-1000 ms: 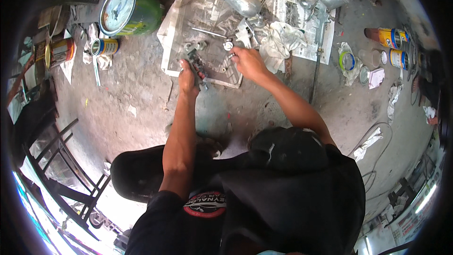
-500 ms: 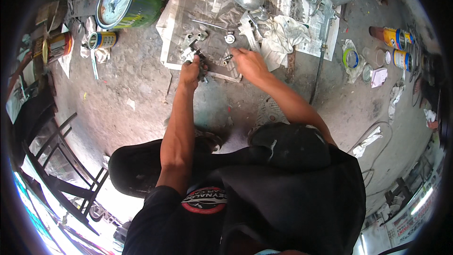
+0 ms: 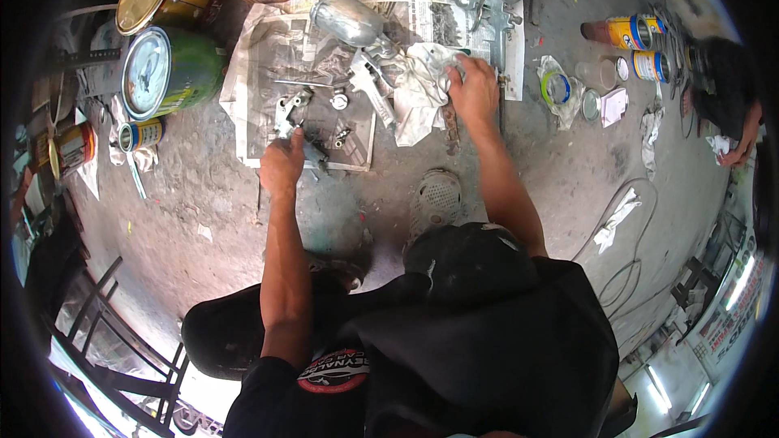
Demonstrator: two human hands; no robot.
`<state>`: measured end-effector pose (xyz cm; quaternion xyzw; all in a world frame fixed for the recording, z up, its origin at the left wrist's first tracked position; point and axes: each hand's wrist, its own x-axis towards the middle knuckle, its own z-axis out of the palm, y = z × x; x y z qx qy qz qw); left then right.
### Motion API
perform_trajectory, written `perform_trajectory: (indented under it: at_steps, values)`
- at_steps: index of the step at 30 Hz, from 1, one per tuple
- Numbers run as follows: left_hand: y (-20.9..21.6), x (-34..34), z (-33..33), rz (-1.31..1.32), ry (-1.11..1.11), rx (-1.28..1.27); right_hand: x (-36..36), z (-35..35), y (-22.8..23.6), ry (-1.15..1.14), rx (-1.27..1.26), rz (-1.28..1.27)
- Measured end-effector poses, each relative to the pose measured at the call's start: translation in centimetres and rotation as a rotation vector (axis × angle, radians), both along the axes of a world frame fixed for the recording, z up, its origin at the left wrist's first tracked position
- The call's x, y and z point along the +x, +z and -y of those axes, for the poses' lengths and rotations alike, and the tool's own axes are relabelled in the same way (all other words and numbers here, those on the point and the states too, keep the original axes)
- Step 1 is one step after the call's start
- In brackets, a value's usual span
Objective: The person assembles a paint sprayer by hand, attaching the nozzle and fluid tip, inserting a needle, and securing the paint cup. The person then wipes the exterior of the sprayer with a cloth.
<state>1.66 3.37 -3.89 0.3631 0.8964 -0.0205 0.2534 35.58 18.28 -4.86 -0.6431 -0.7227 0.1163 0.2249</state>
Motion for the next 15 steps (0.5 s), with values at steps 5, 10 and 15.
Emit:
perform_trajectory:
  at_steps: [5, 10, 15]
  values:
    - [0.9, 3.3, -2.3, 0.033, -0.026, 0.719, 1.2, -1.0, -1.9, 0.079, -0.221, 0.104]
    - [1.4, 8.3, -2.9, 0.312, -0.043, 0.749, 1.7, -0.3, -0.4, -0.208, -0.38, -0.642]
    - [-0.8, 12.2, -6.9, 0.336, 0.028, 0.644, 2.2, 0.3, 1.4, -0.276, -0.506, -1.145]
